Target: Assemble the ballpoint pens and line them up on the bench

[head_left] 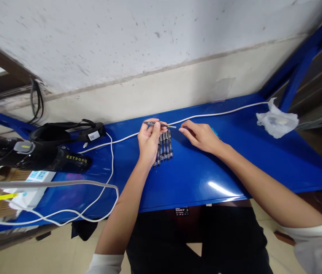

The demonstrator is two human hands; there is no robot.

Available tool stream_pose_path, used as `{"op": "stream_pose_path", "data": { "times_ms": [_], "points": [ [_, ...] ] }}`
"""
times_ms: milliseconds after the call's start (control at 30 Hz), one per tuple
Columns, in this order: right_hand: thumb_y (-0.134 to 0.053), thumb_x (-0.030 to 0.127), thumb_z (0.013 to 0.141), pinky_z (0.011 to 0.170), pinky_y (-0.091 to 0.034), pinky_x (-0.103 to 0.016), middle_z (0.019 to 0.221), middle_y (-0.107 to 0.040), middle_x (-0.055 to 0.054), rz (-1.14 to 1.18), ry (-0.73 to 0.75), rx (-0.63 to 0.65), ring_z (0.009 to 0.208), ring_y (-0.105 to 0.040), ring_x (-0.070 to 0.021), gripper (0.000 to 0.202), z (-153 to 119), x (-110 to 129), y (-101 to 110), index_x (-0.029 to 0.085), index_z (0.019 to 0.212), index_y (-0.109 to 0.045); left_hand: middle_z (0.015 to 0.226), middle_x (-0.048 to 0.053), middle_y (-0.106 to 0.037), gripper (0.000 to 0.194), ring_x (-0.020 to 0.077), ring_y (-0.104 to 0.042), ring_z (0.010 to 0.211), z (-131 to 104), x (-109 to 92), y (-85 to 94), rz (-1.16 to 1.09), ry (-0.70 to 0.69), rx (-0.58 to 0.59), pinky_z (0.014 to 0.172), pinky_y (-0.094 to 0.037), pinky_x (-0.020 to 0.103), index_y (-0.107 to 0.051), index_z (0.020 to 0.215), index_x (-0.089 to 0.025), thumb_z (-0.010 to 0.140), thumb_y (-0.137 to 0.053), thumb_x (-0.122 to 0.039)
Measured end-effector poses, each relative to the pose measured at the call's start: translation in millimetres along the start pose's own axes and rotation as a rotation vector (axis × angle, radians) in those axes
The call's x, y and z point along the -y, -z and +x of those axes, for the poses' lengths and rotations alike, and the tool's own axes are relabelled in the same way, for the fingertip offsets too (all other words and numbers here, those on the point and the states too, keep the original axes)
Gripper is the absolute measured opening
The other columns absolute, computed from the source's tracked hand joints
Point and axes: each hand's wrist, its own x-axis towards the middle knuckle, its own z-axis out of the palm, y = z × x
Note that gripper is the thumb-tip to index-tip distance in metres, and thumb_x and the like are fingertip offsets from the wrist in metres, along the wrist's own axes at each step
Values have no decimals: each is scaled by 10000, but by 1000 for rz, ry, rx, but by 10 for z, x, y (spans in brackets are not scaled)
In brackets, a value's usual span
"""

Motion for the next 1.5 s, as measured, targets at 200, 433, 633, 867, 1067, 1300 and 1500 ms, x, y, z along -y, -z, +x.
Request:
{"op": "stream_pose_path", "data": {
  "times_ms": [200, 433, 633, 867, 1067, 1300, 1500],
  "points": [
    [-393, 508, 1155, 708, -395, -296, 903, -725, -66, 23, 60, 75, 768, -649, -211, 408, -7, -9, -50, 204, 1132, -663, 1059, 63, -789, 311, 159, -763, 921, -52, 16, -47, 63, 10, 99, 939, -620, 333, -670, 1118, -231, 947, -798, -458],
    [-417, 483, 1147, 722, -406, -311, 874, -680, -58, 114, 84, 85, 750, -604, -196, 376, 15, 51, -39, 209, 967, -603, 1064, 79, -805, 271, 179, -778, 938, -83, -11, -70, 132, -32, 157, 939, -630, 350, -713, 1119, -219, 954, -798, -417],
    [-591, 421, 1053, 610, -399, -284, 774, -616, 28, 423, -63, -15, 610, -530, -160, 257, -24, 179, -188, 248, 1151, -429, 1128, 96, -815, 243, 230, -780, 1093, -130, -32, -122, 152, -31, 204, 978, -623, 367, -781, 1095, -206, 922, -837, -368],
    [-633, 401, 1006, 853, -572, -417, 1250, -693, -143, 535, -127, -30, 1026, -696, -262, 523, -29, 385, -231, 244, 1414, -347, 1064, 66, -830, 216, 242, -807, 981, -242, -72, -215, 148, -33, 202, 961, -645, 419, -825, 1060, -229, 891, -861, -357],
    [-637, 276, 992, 976, -571, -589, 1213, -718, -141, 290, -245, -337, 1116, -705, -363, 444, -904, 1072, -66, 357, 1420, -552, 1026, 54, -823, 95, 255, -768, 982, -271, -100, -139, 480, -439, 120, 970, -615, 464, -843, 993, -286, 900, -853, -298],
    [-524, 173, 993, 757, -646, -435, 1030, -824, -43, 318, 19, 272, 812, -793, -270, 348, -2255, 1468, -682, 351, 1172, -763, 1053, 25, -831, 200, 271, -773, 984, -244, -86, -62, 600, -613, 209, 950, -632, 528, -830, 1091, -367, 916, -826, -269],
    [-582, 163, 927, 1016, -622, -485, 1383, -756, -88, 155, -158, 596, 1176, -769, -348, 399, -2660, 1064, -1216, 303, 1230, -799, 1145, 20, -826, 244, 270, -758, 1116, -255, -89, -64, 598, -587, 287, 1035, -610, 553, -814, 1162, -378, 970, -756, -241]
  ]
}}
